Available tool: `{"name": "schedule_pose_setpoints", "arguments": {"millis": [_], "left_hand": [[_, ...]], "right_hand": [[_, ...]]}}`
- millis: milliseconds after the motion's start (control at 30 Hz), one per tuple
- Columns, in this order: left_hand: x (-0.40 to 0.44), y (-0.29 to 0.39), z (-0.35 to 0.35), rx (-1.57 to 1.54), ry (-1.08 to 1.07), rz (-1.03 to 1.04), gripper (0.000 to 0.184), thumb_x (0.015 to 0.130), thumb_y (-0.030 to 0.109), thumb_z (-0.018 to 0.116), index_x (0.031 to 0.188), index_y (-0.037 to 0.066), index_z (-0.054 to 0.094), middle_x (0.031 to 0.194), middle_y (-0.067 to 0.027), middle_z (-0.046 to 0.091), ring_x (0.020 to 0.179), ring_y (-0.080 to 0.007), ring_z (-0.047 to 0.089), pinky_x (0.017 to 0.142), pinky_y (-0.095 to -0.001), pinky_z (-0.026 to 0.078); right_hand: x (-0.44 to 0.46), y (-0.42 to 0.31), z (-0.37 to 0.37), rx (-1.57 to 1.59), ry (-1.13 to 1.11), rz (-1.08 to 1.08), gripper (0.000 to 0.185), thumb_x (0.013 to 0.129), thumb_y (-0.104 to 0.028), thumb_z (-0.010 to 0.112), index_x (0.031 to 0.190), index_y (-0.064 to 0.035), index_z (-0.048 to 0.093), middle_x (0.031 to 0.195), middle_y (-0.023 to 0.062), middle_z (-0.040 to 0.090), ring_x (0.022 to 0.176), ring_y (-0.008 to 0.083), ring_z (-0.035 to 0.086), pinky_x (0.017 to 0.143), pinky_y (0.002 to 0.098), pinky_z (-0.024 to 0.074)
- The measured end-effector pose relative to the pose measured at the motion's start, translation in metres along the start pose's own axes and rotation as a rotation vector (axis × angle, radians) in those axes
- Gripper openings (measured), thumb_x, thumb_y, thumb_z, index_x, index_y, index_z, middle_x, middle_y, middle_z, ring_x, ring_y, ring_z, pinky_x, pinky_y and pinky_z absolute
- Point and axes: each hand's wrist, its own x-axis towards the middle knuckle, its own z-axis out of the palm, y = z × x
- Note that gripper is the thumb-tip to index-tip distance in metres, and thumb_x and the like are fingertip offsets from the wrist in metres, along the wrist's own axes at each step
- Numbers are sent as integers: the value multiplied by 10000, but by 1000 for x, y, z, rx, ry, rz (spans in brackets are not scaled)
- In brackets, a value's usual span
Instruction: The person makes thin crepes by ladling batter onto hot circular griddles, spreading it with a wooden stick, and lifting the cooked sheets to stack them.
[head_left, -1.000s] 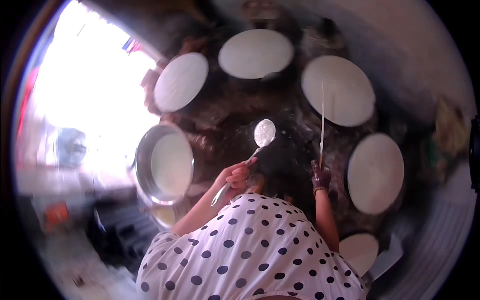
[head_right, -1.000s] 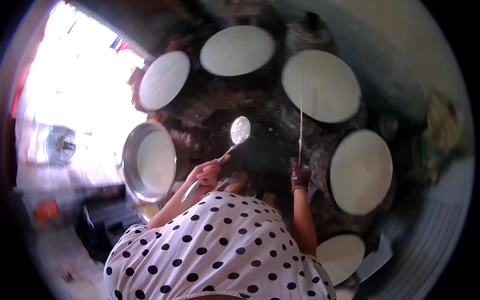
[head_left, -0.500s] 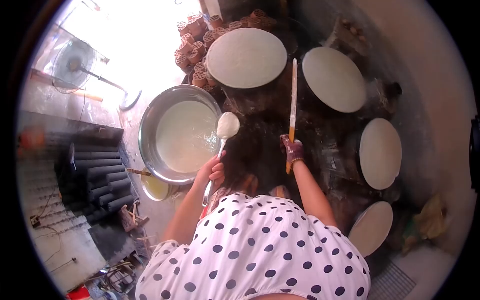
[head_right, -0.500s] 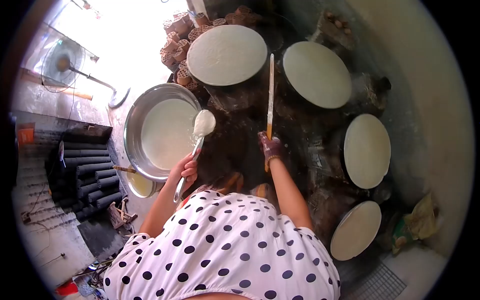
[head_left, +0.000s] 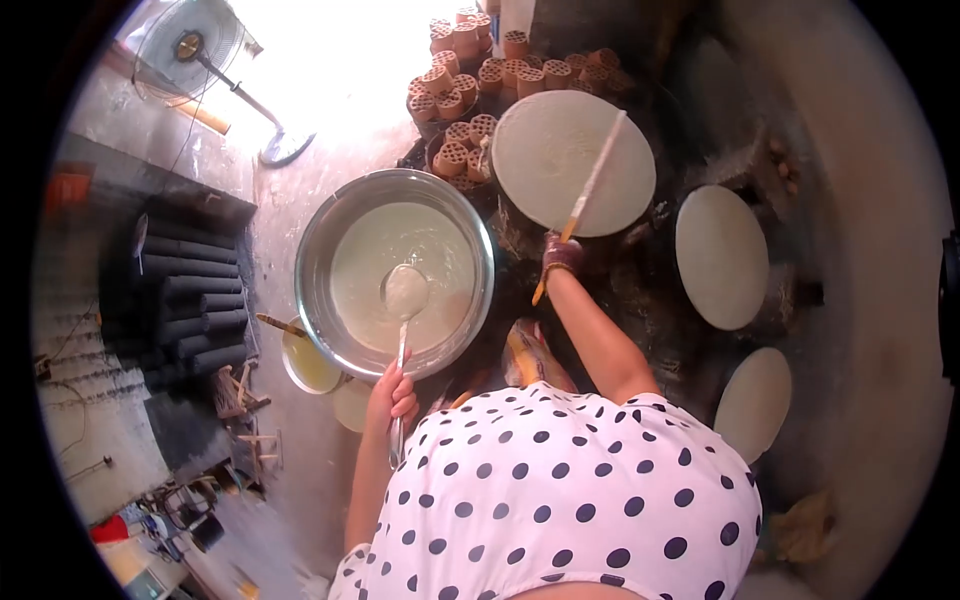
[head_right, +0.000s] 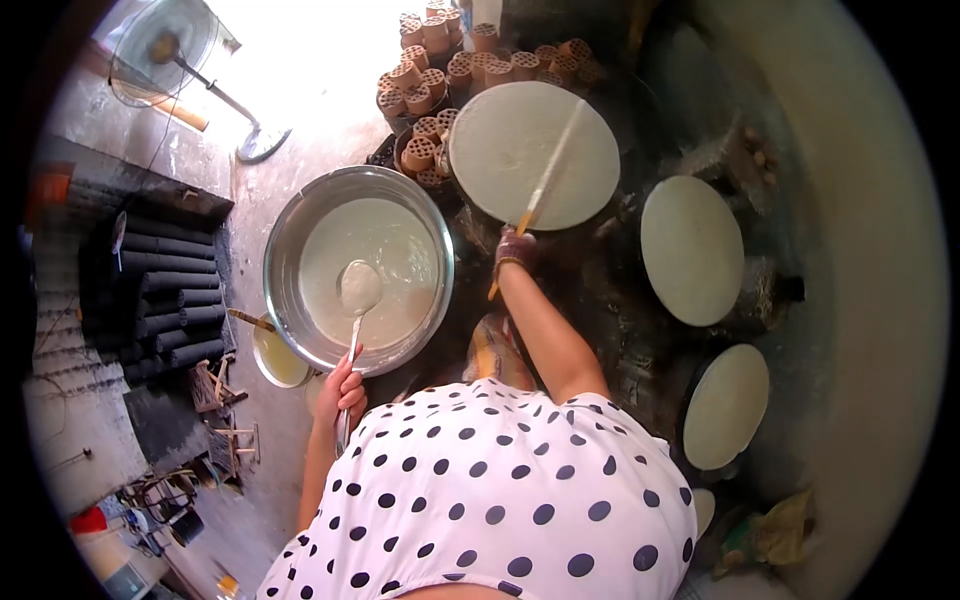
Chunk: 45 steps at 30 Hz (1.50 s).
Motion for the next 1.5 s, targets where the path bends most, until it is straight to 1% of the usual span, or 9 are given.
{"name": "schedule_pose_setpoints", "arguments": {"millis": [133, 300, 467, 500, 633, 733, 1267, 1333, 1500], "left_hand": [[-2, 8, 20, -27, 186, 82, 348, 1010, 209, 365, 1352, 150, 390, 562, 77, 304, 346, -22, 298, 315, -189, 277], [5, 20, 35, -304, 127, 140, 374, 1020, 177, 307, 1383, 93, 342, 588, 77, 325, 373, -7, 310, 328, -187, 289], [8, 42, 73, -676, -29, 323, 452, 1005, 90, 266, 1452, 53, 211, 600, 65, 301, 384, -15, 299, 324, -175, 286], [3, 38, 73, -519, -74, 404, 464, 1003, 94, 281, 1459, 56, 206, 591, 61, 288, 373, -15, 267, 323, -172, 267], [13, 28, 91, 276, 385, 521, 457, 993, 114, 357, 1441, 71, 280, 562, 64, 281, 368, -18, 270, 314, -172, 236], [43, 52, 118, 115, 341, 343, 452, 991, 118, 372, 1435, 77, 297, 542, 66, 281, 368, -24, 282, 317, -173, 235], [77, 36, 161, -115, 172, 238, 405, 1014, 155, 300, 1415, 97, 301, 544, 65, 313, 320, -20, 315, 270, -176, 298], [75, 32, 160, -107, 184, 254, 401, 1015, 165, 310, 1411, 98, 310, 548, 69, 311, 324, -18, 311, 275, -172, 284], [72, 31, 158, -111, 210, 255, 398, 1014, 197, 349, 1400, 99, 334, 564, 83, 306, 338, -5, 295, 291, -163, 253]], "right_hand": [[-22, -53, 70, 49, -225, 107, 469, 766, -434, 656, 958, -6, 680, 900, 171, 686, 808, 308, 668, 730, 387, 515], [37, -174, 181, -79, -332, -524, 395, 803, -375, 638, 970, -18, 671, 918, 161, 685, 813, 293, 657, 735, 379, 501], [62, -207, 32, 567, -852, -321, 341, 823, -355, 640, 974, -51, 671, 848, 142, 681, 727, 294, 647, 657, 431, 496], [105, -189, 31, 716, -732, -343, 358, 856, -376, 569, 926, -41, 675, 803, 161, 671, 694, 324, 644, 624, 449, 491], [210, -193, -83, -279, 233, -557, 353, 834, -330, 513, 840, -29, 697, 901, 231, 656, 860, 388, 647, 740, 461, 517], [262, -210, -112, -483, 122, -559, 317, 873, -303, 540, 1145, -175, 641, 1124, 136, 637, 1029, 323, 613, 877, 397, 494], [344, -227, -103, -610, -205, -617, 358, 789, -324, 688, 1102, -153, 656, 1078, 78, 668, 1002, 232, 635, 869, 363, 488], [343, -227, -116, -368, -496, -643, 407, 790, -325, 688, 1139, -123, 637, 1129, 108, 647, 1064, 225, 614, 899, 355, 477], [354, -210, -107, -505, -322, -633, 410, 757, -310, 693, 1107, -99, 663, 1082, 112, 668, 1026, 259, 628, 878, 352, 475]]}}
